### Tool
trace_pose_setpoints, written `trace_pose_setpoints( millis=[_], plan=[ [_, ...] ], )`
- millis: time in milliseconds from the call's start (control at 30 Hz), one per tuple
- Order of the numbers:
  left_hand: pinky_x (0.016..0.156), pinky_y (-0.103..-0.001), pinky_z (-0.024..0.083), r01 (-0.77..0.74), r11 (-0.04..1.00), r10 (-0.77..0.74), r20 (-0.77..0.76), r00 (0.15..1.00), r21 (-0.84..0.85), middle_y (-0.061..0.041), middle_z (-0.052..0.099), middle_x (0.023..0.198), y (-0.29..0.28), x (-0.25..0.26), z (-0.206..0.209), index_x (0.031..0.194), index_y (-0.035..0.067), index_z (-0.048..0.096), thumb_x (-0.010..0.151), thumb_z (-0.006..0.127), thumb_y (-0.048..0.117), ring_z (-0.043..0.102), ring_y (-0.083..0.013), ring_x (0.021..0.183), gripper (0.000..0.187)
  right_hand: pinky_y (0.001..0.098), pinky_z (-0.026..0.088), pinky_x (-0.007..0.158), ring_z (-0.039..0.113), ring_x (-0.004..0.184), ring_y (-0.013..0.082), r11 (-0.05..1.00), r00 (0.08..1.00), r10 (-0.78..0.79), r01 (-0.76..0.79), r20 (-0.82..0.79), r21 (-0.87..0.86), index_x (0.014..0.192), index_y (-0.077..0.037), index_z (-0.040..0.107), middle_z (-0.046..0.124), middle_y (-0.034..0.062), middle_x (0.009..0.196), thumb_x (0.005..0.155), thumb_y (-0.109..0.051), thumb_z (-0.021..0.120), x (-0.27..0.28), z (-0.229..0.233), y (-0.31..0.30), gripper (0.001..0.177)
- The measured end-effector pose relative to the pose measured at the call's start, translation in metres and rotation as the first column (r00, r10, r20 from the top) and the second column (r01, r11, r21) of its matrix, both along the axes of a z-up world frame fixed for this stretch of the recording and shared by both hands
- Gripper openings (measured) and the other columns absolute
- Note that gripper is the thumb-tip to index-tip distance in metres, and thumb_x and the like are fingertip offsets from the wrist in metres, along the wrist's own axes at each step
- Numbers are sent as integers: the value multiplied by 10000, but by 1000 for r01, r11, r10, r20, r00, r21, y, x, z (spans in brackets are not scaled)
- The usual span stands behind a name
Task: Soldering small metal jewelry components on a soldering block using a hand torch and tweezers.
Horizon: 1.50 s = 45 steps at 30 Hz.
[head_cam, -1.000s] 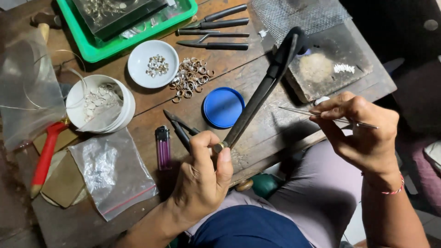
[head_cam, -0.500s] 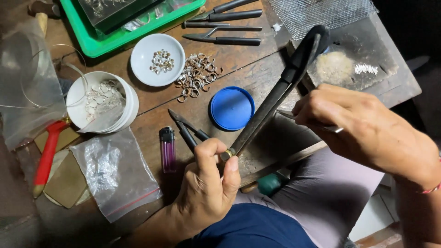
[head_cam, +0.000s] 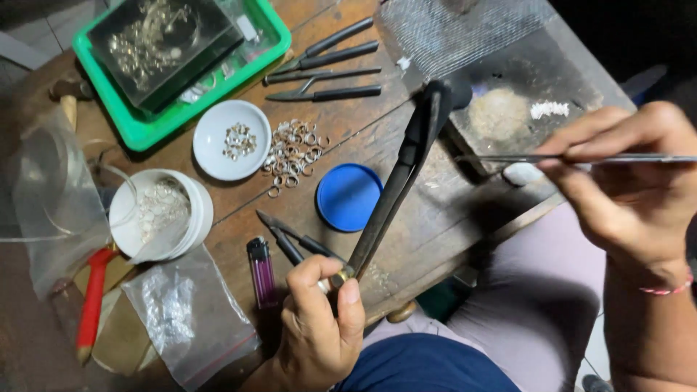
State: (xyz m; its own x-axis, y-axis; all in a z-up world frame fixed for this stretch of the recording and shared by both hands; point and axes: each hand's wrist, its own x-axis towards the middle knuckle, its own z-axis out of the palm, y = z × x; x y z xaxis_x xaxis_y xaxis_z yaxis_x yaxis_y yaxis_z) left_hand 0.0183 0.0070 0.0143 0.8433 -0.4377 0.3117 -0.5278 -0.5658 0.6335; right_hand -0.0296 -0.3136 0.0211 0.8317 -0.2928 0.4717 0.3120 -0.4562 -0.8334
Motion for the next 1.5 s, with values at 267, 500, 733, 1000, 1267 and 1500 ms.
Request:
trace_pose_setpoints(
  millis=[267, 500, 733, 1000, 1267, 1500],
  plan=[
    [549, -349, 554, -16, 1000, 18, -131, 991, 11, -38, 691, 706, -6, -5, -18, 1123, 86, 557, 958, 492, 387, 696, -240, 556, 350, 257, 494, 770, 587, 817, 216, 882, 895, -424, 374, 136, 286, 1163, -76, 367, 591, 223, 1017, 1122, 31, 644, 6, -62, -6, 299],
    [557, -274, 490, -311, 929, 344, -155, 926, 203, 24, 673, 674, -25, -21, 7, 1014, 215, 638, 925, 436, 478, 619, -196, 545, 344, 259, 525, 745, 616, 842, 230, 879, 895, -401, 315, 195, 359, 1092, -82, 385, 559, 196, 950, 1051, 75, 674, 11, -79, -6, 331],
    [569, -266, 545, -334, 931, 354, -135, 925, 150, 71, 781, 799, -22, -22, -4, 1028, 214, 620, 899, 467, 501, 691, -175, 568, 350, 250, 522, 751, 601, 829, 216, 878, 895, -399, 309, 201, 367, 1093, -84, 397, 572, 201, 966, 1045, 75, 674, 11, -83, -7, 323],
    [611, -291, 598, -319, 947, 307, -200, 930, -29, 5, 805, 856, -13, -21, -22, 1051, 136, 582, 882, 523, 477, 765, -190, 623, 385, 267, 528, 762, 620, 886, 235, 869, 895, -411, 328, 172, 370, 1111, -80, 393, 556, 195, 971, 1057, 80, 685, 11, -82, -7, 337],
    [555, -277, 578, -377, 923, 363, -155, 919, -75, 26, 774, 783, -20, -21, -26, 1035, 121, 568, 887, 510, 460, 745, -152, 555, 374, 268, 528, 765, 615, 870, 238, 872, 897, -408, 329, 171, 362, 1119, -69, 399, 553, 204, 975, 1065, 38, 693, 11, -80, -8, 317],
    [537, -244, 566, -441, 881, 405, -209, 890, -170, -28, 727, 765, -24, -20, -23, 1055, 72, 511, 920, 514, 367, 706, -118, 505, 324, 332, 482, 800, 614, 889, 284, 924, 914, -380, 367, 142, 109, 1096, -6, 377, 564, 245, 949, 1051, 113, 664, 9, -55, 4, 314]
  ],
)
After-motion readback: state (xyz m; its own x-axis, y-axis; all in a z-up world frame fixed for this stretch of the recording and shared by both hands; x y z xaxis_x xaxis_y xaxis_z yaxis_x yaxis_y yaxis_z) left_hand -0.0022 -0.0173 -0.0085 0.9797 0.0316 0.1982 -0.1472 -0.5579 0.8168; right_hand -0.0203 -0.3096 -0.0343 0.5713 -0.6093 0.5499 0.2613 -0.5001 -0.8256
